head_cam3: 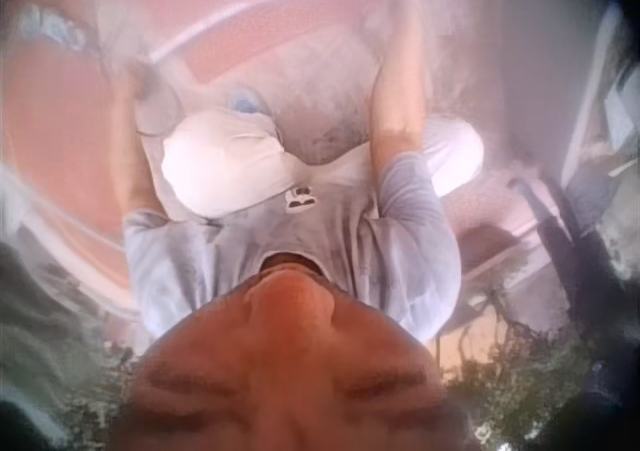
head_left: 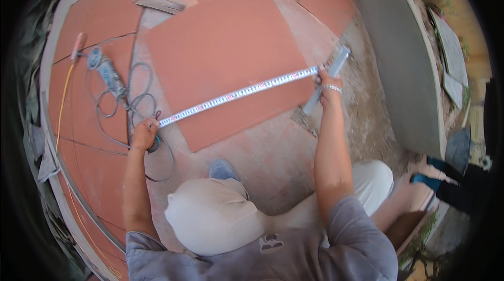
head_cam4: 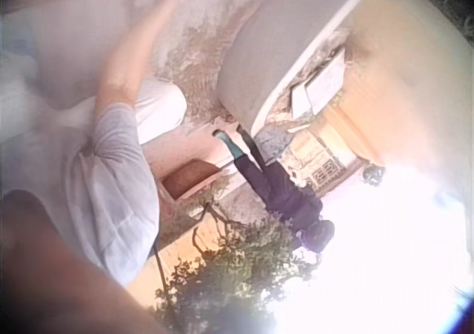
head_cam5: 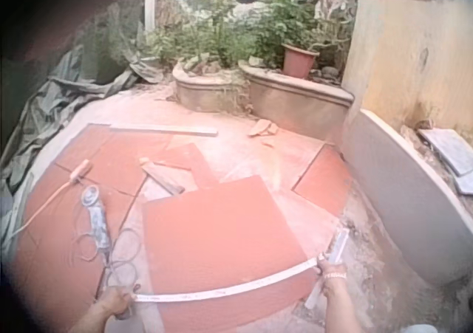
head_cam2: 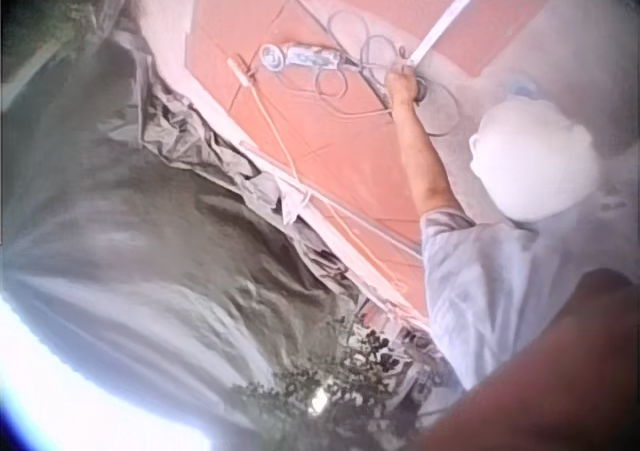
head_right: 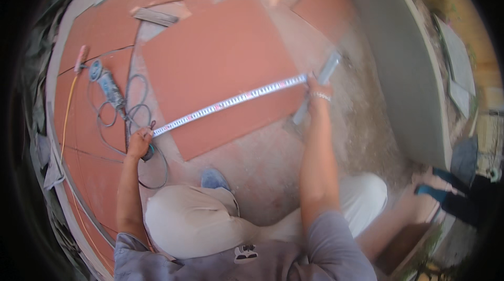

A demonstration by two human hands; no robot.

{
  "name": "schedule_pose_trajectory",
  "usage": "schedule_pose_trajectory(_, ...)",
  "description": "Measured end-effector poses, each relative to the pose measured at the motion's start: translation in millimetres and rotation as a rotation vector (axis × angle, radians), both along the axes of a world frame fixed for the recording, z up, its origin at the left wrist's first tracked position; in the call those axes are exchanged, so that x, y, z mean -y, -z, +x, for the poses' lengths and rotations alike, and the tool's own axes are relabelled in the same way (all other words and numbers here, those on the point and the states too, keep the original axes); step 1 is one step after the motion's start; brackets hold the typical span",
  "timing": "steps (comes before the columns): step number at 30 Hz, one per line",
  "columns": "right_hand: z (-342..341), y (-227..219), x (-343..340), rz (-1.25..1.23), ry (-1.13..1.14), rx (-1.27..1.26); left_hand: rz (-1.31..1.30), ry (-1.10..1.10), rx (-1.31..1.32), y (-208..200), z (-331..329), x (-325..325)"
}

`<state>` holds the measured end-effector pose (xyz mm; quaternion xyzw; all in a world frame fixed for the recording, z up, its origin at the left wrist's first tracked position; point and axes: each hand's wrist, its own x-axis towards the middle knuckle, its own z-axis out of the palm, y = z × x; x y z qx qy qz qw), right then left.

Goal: The person measures a terracotta-colored tile and the surrounding floor area using a tape measure and a metal ruler. They repeatedly reposition the tools to check dimensions against the curved wall and adjacent tiles.

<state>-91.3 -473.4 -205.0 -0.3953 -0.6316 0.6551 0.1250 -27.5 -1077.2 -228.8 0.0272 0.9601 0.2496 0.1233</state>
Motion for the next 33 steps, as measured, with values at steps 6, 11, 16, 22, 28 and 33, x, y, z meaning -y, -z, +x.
schedule_pose_trajectory(6, 14, 25, 29, 0.019, -0.218, 0.082, -0.254, -0.199, 0.061, -31, 8, 22)
schedule_pose_trajectory(11, 24, 40, 9, -0.180, -0.095, 0.120, -0.290, -0.099, 0.100, -72, -27, 14)
schedule_pose_trajectory(16, 23, 39, 8, -0.305, -0.010, 0.124, -0.336, 0.074, -0.038, -92, -143, 27)
schedule_pose_trajectory(22, 4, 26, 62, -0.302, 0.009, 0.101, -0.374, 0.040, 0.046, -79, -288, 41)
schedule_pose_trajectory(28, -17, 21, 90, -0.285, 0.059, 0.068, -0.402, 0.075, 0.145, -39, -363, 37)
schedule_pose_trajectory(33, -18, 27, 97, -0.231, 0.081, 0.092, -0.452, 0.064, 0.133, -14, -387, 46)
